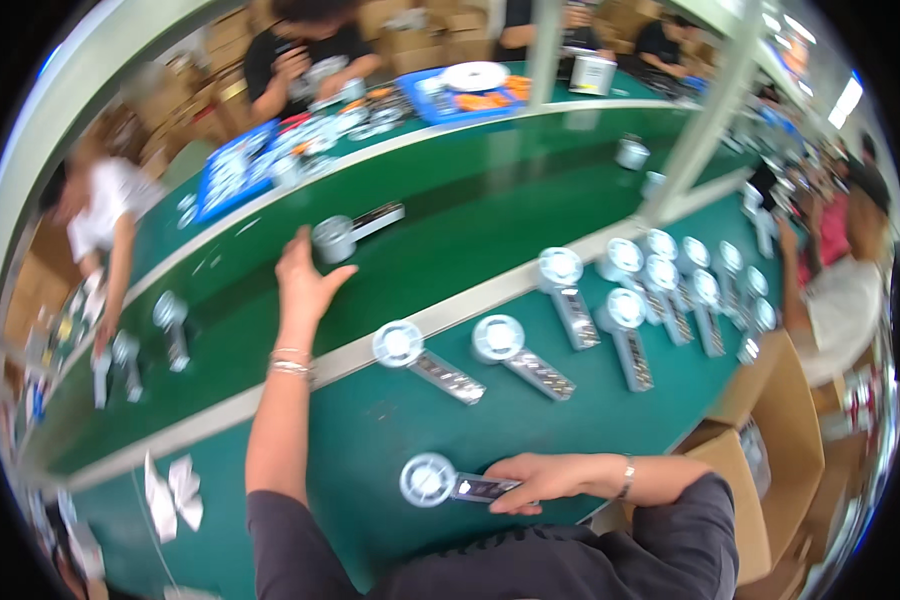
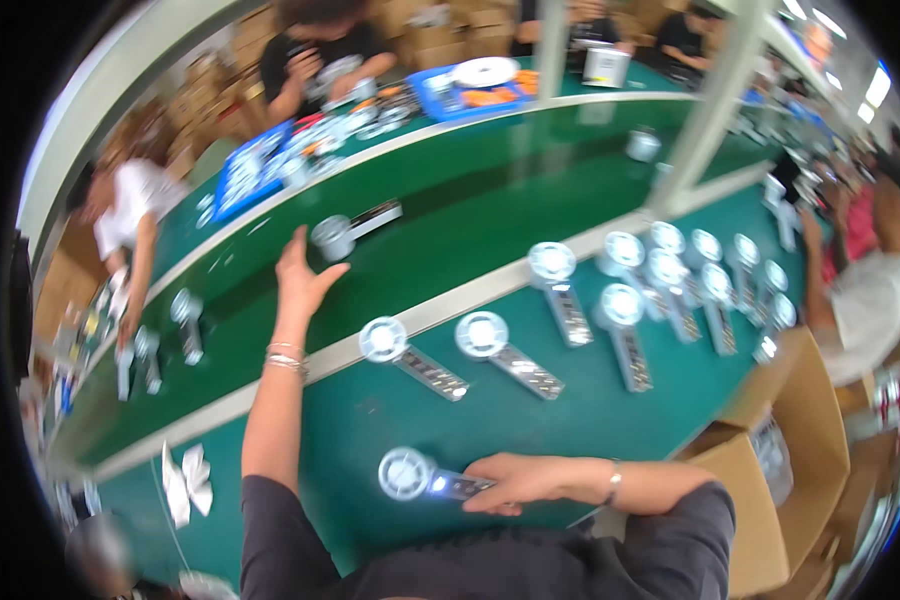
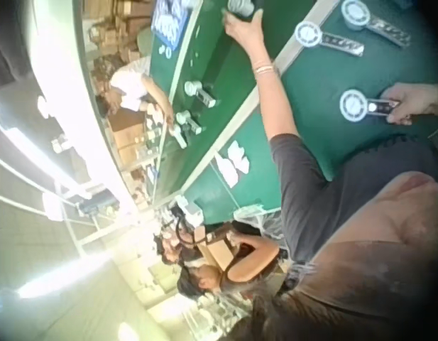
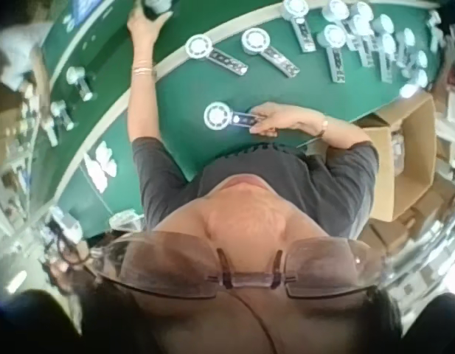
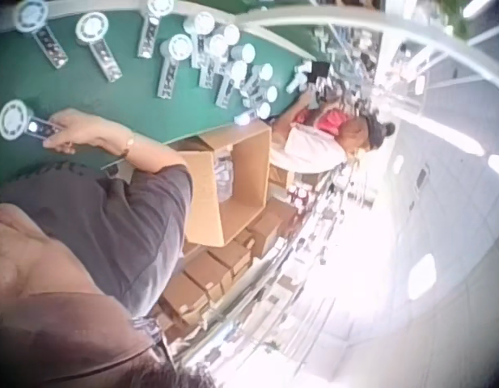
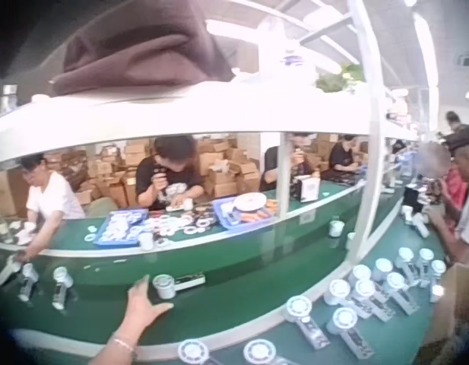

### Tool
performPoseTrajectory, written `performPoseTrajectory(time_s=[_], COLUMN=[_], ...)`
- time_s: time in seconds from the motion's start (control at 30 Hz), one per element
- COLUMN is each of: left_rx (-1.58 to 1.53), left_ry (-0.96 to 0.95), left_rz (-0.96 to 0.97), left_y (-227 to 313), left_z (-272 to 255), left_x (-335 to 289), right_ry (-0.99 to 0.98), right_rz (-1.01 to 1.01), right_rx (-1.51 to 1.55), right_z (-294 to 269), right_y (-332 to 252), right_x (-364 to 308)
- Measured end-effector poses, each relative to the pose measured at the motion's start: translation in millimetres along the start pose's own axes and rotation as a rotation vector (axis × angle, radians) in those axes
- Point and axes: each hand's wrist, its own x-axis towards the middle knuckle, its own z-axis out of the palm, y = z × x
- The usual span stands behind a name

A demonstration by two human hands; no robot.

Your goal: The person assembles small handheld fans on a green assembly table. They pick up fan bodies and circular heads, attach them together, and place the completed units into a cardboard box. The process is repeated continuously with multiple units.

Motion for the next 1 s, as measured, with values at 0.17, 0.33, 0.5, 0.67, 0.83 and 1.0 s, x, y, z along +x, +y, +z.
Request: performPoseTrajectory(time_s=[0.17, 0.33, 0.5, 0.67, 0.83, 1.0], left_rx=[-0.254, -0.445, -0.852, -0.906, -0.939, -0.937], left_ry=[-0.079, 0.020, -0.124, -0.435, -0.702, -0.876], left_rz=[-0.192, -0.267, -0.409, -0.439, -0.602, -0.698], left_y=[-16, -51, -41, -28, -8, 30], left_z=[63, 60, -30, -140, -195, -211], left_x=[17, 7, -29, -98, -163, -175], right_ry=[0.196, 0.344, 0.218, 0.139, 0.153, 0.351], right_rz=[-0.188, -0.305, -0.331, -0.348, -0.333, -0.809], right_rx=[-0.526, -0.982, -0.915, -0.873, -0.947, -0.584], right_z=[-1, 12, 8, 0, 6, 33], right_y=[29, 18, 10, 7, 0, -25], right_x=[15, 9, 0, -1, -8, -32])
